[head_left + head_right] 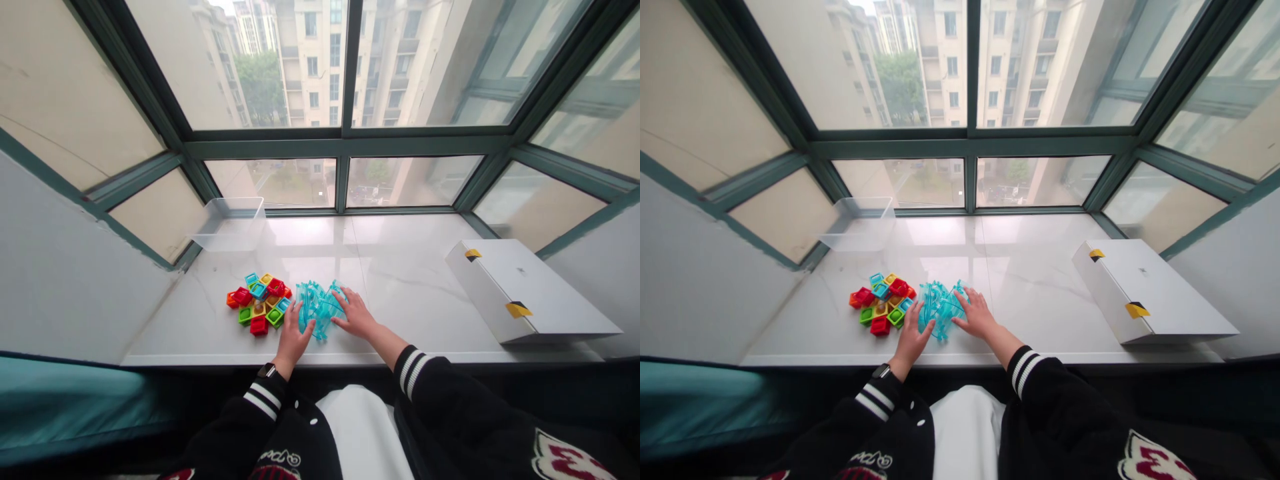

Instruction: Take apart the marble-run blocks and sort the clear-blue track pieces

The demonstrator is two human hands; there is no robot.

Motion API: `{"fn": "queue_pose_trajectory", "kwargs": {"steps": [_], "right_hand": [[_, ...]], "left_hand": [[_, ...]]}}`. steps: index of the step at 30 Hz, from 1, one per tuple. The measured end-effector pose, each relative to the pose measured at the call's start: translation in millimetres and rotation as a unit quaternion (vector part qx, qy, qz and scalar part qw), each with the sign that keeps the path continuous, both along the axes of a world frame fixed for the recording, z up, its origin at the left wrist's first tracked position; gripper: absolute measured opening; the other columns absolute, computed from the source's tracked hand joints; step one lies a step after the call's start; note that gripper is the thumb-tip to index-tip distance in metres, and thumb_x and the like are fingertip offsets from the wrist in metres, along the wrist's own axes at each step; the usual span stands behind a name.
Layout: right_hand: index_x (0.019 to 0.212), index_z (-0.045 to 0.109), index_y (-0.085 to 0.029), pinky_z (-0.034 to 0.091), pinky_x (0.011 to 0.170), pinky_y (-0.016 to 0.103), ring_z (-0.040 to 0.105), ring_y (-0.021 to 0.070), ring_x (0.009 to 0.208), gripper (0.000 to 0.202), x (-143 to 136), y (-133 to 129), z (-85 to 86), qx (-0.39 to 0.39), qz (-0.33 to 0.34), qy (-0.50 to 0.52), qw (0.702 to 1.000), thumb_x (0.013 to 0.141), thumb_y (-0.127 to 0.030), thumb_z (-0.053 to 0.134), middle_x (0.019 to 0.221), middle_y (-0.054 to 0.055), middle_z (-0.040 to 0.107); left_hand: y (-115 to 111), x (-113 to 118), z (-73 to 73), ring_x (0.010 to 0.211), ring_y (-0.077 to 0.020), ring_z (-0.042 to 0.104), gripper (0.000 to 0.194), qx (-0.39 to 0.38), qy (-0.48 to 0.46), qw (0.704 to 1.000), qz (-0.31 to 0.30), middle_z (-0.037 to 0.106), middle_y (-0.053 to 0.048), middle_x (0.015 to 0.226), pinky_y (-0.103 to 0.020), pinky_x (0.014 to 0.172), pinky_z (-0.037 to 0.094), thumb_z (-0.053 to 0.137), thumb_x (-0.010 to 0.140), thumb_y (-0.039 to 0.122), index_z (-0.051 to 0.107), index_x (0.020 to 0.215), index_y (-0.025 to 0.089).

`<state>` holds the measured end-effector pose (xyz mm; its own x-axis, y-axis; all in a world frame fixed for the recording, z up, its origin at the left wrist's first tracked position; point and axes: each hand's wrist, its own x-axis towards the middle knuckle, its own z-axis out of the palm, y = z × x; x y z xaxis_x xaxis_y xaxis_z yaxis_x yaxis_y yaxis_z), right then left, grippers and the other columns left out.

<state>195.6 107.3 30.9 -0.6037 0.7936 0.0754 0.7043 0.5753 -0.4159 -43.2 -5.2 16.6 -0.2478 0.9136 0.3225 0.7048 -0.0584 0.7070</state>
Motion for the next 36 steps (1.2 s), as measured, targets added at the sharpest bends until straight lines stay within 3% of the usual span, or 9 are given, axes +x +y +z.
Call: {"fn": "queue_pose_trajectory", "kwargs": {"steps": [4,8,12,20,26,36], "right_hand": [[0.17,0.019,-0.028,0.024,0.127,0.062,0.028,0.0356,0.159,0.079,-9.3,3.3,-11.8,-0.014,0.0,-0.034,0.999,0.103,-0.052,0.052,0.173,0.015,0.03],[0.169,0.023,-0.027,0.03,0.125,0.061,0.037,0.0348,0.154,0.068,-3.2,0.8,-22.4,0.005,-0.009,-0.007,1.0,0.106,-0.042,0.045,0.169,0.015,0.037],[0.168,0.026,-0.029,0.038,0.121,0.058,0.045,0.0351,0.148,0.067,6.9,-7.0,-29.1,0.041,-0.03,0.022,0.998,0.105,-0.04,0.046,0.166,0.015,0.041],[0.167,0.026,-0.028,0.041,0.119,0.059,0.048,0.0365,0.144,0.07,43.3,-29.8,-32.0,0.077,-0.055,0.044,0.995,0.103,-0.037,0.051,0.164,0.016,0.043],[0.168,0.024,-0.029,0.039,0.121,0.06,0.047,0.0364,0.147,0.07,58.9,-30.8,-30.6,0.082,-0.061,0.039,0.994,0.103,-0.035,0.05,0.164,0.015,0.043],[0.168,0.023,-0.028,0.042,0.12,0.061,0.045,0.0371,0.148,0.076,65.3,-32.2,-23.2,0.091,-0.067,0.073,0.991,0.1,-0.037,0.056,0.164,0.017,0.042]], "left_hand": [[5.9,2.1,-0.2,0.154,-0.0331,0.04,0.06,-0.006,0.001,1.0,-0.019,0.039,-0.016,0.166,-0.054,0.122,0.042,0.057,0.102,0.047,0.041,0.157,0.026],[8.5,4.4,-3.8,0.152,-0.0321,0.044,0.059,0.015,0.008,0.999,-0.037,0.049,-0.017,0.159,-0.057,0.124,0.04,0.055,0.104,0.042,0.038,0.157,0.024],[7.7,14.1,-4.2,0.15,-0.0315,0.046,0.059,0.024,0.02,0.998,-0.05,0.049,-0.018,0.159,-0.057,0.122,0.042,0.053,0.105,0.04,0.036,0.159,0.024],[0.8,43.6,-2.1,0.151,-0.031,0.044,0.059,0.005,0.033,0.996,-0.086,0.044,-0.017,0.161,-0.055,0.121,0.043,0.051,0.106,0.039,0.033,0.161,0.025],[1.1,60.8,-3.0,0.152,-0.0329,0.041,0.062,0.001,0.032,0.995,-0.093,0.041,-0.019,0.162,-0.059,0.121,0.04,0.049,0.107,0.039,0.028,0.163,0.025],[0.1,41.3,2.0,0.16,-0.0328,0.029,0.068,-0.012,0.05,0.991,-0.122,0.027,-0.016,0.173,-0.057,0.125,0.038,0.049,0.107,0.041,0.02,0.167,0.027]]}}
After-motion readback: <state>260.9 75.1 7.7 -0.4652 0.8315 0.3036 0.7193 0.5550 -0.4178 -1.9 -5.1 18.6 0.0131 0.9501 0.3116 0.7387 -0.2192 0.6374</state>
